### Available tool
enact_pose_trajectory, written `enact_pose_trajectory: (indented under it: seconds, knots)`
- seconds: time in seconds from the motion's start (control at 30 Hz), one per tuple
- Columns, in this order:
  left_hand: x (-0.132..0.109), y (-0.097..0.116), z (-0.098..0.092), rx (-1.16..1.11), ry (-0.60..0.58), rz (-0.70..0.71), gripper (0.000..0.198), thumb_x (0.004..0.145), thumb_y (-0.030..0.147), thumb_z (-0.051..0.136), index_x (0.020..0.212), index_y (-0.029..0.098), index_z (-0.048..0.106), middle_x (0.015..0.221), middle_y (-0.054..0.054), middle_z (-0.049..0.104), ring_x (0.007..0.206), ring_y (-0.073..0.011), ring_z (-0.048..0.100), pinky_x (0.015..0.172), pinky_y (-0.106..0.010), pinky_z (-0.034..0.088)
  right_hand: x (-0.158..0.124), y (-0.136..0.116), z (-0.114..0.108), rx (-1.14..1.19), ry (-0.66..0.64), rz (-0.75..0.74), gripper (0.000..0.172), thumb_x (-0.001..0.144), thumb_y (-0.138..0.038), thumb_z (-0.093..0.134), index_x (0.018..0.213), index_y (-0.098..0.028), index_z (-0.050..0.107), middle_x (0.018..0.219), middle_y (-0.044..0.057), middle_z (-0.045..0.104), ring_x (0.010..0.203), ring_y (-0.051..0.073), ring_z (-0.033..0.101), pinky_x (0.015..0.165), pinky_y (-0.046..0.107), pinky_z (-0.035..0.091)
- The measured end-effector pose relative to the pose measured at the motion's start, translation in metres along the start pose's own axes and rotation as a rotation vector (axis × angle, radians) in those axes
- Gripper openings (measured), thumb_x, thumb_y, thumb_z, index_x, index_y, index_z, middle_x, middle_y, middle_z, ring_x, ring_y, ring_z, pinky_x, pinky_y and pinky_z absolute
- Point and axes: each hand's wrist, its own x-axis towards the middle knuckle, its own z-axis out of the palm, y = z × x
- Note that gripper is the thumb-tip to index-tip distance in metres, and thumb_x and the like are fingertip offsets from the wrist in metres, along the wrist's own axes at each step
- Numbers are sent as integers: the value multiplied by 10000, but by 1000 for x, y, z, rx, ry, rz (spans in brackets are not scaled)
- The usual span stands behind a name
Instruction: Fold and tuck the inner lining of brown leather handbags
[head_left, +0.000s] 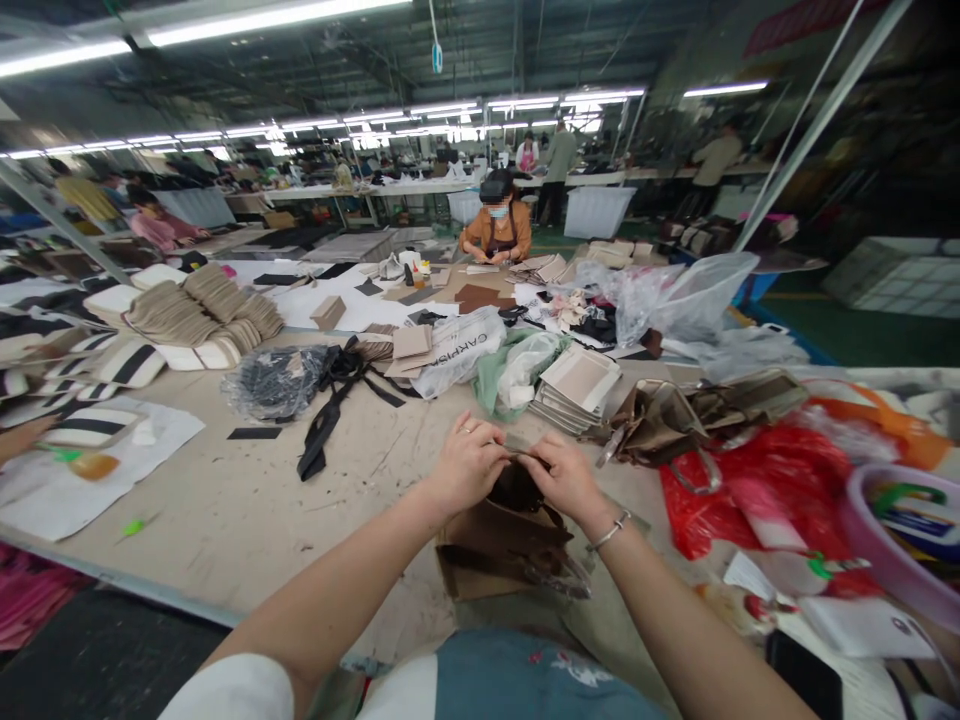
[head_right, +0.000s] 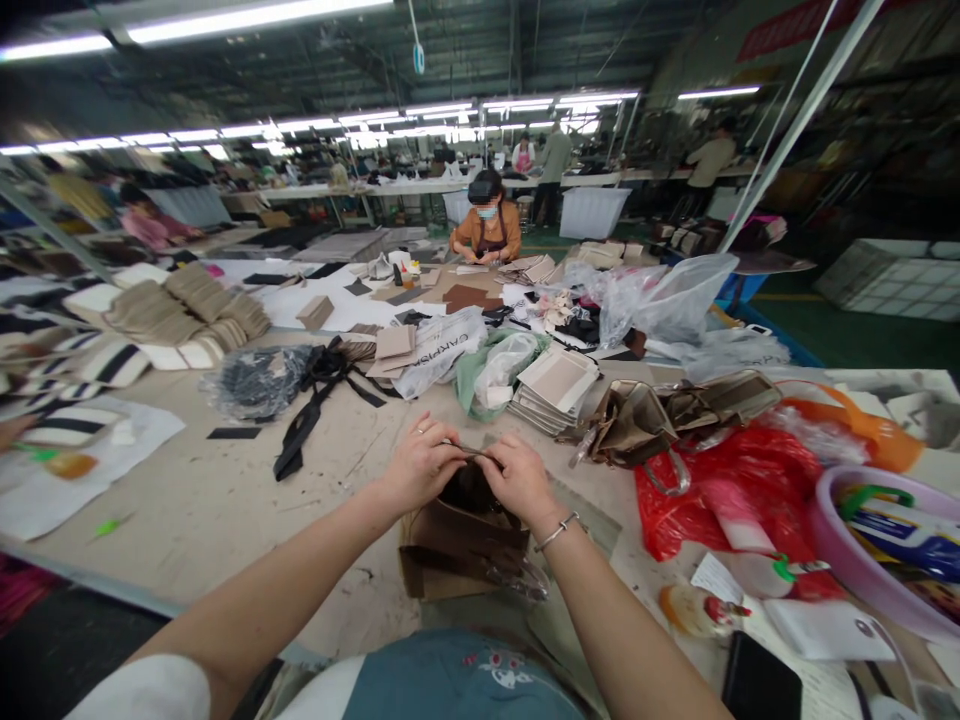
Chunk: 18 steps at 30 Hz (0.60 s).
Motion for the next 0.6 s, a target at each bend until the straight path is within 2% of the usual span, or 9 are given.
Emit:
enact_pose_trajectory:
  seconds: [0.2, 0.33, 0.43, 0.6]
  knots:
    - [-1, -2, 3, -54, 0, -57, 69, 785, 234, 624, 748, 212, 678, 883, -29, 605, 866, -176, 538, 1012, -449, 327, 0, -1, -2, 4, -2, -2, 234, 874, -297, 504, 682, -209, 605, 683, 32, 529, 690, 169, 498, 620, 277, 393]
    - [-1, -2, 1, -61, -10, -78, 64, 770, 213, 628, 829, 193, 644, 904, -36, 598, 899, -185, 538, 989, -420, 360, 1, -1, -2, 6, -8, 9, 228, 871, -292, 511, 677, -209, 597, 689, 27, 523, 693, 166, 492, 623, 275, 392]
    - [-1, -1, 1, -31, -17, -59, 97, 784, 235, 615, 873, 212, 644, 916, -32, 601, 894, -188, 540, 995, -439, 348, 1, -1, -1, -1, -18, 5, 229, 875, -288, 511, 679, -205, 595, 686, 22, 511, 692, 161, 489, 626, 272, 389]
    - [0, 1, 3, 14, -15, -36, 89, 813, 266, 587, 839, 231, 664, 904, -20, 603, 882, -175, 537, 1037, -457, 292, 0, -2, -2, 9, -15, 4, 222, 878, -287, 510, 697, -201, 605, 683, 22, 508, 694, 161, 492, 626, 272, 390]
